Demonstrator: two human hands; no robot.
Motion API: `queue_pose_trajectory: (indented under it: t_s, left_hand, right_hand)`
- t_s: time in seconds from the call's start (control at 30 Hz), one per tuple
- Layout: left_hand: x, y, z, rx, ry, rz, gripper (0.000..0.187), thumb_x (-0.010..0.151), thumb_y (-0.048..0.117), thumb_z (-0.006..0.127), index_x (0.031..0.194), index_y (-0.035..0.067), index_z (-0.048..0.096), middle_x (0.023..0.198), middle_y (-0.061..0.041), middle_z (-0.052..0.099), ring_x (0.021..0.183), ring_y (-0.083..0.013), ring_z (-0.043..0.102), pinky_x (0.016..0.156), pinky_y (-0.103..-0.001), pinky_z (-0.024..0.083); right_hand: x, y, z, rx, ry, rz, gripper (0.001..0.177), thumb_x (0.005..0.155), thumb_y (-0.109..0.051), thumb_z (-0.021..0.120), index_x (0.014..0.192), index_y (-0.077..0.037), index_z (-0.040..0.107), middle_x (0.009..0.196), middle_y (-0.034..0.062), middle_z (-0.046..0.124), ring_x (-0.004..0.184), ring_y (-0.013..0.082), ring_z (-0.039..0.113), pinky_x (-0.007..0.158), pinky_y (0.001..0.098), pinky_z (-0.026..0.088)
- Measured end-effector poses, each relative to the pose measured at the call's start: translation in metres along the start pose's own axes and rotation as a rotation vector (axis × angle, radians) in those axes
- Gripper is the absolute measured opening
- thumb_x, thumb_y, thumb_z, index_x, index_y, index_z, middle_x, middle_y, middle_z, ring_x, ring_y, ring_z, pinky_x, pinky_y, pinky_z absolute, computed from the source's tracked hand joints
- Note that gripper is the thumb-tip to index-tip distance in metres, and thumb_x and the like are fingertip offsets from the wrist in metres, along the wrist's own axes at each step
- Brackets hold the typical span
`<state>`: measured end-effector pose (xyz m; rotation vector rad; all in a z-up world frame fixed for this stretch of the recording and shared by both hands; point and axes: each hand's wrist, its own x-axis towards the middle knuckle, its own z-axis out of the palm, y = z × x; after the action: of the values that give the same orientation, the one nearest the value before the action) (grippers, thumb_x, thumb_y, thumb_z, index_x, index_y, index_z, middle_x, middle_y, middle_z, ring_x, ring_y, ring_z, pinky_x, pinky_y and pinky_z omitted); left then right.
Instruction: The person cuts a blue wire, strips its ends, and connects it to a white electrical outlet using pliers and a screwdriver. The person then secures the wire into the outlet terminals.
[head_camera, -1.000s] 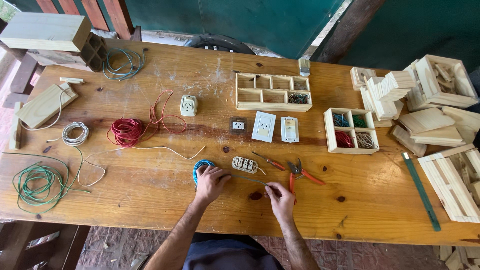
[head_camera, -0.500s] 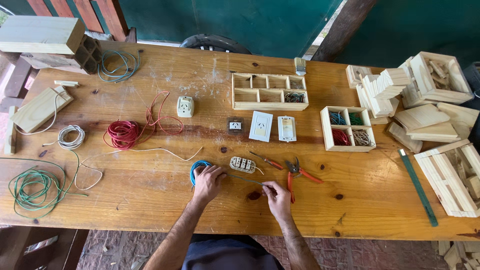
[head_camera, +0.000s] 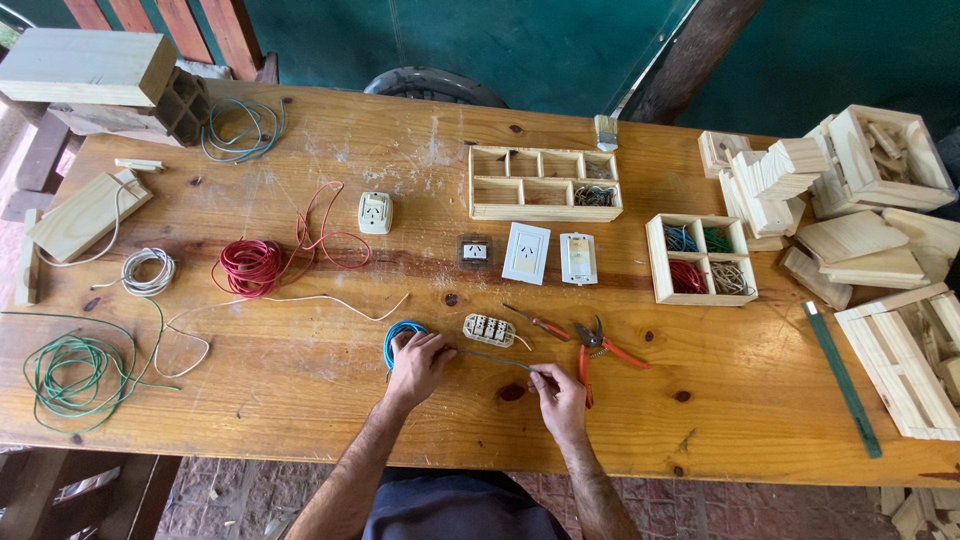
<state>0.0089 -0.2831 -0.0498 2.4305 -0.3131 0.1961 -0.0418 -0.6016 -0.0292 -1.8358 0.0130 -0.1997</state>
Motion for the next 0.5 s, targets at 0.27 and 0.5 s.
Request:
queue_pose_trajectory:
  t_s: [0.27,0.5]
  left_hand:
    - [-0.005,-0.021,0.013,-0.027,0.023,0.017,0.025,0.106,0.049,0.08,0.096,0.028,0.07,0.086,0.006,0.074,0.099,-0.0181,0.078,0.109,-0.046,0.043]
    - [-0.003,-0.015,0.009,-0.05,0.034,0.028,0.024,0.105,0.046,0.082,0.096,0.027,0.07,0.086,0.006,0.075,0.099,-0.0178,0.079,0.109,-0.046,0.042]
  right_hand:
    - [-0.005,0.008,-0.002,0.027,0.011,0.006,0.012,0.108,-0.003,0.079,0.112,0.0,0.089,0.089,0.0194,0.087,0.078,0.0237,0.087,0.073,0.0396,0.077]
    - [-0.009,0.01,-0.005,0.06,0.002,0.031,0.012,0.108,-0.005,0.081,0.113,0.001,0.089,0.093,0.0206,0.087,0.083,0.025,0.088,0.077,0.0403,0.077]
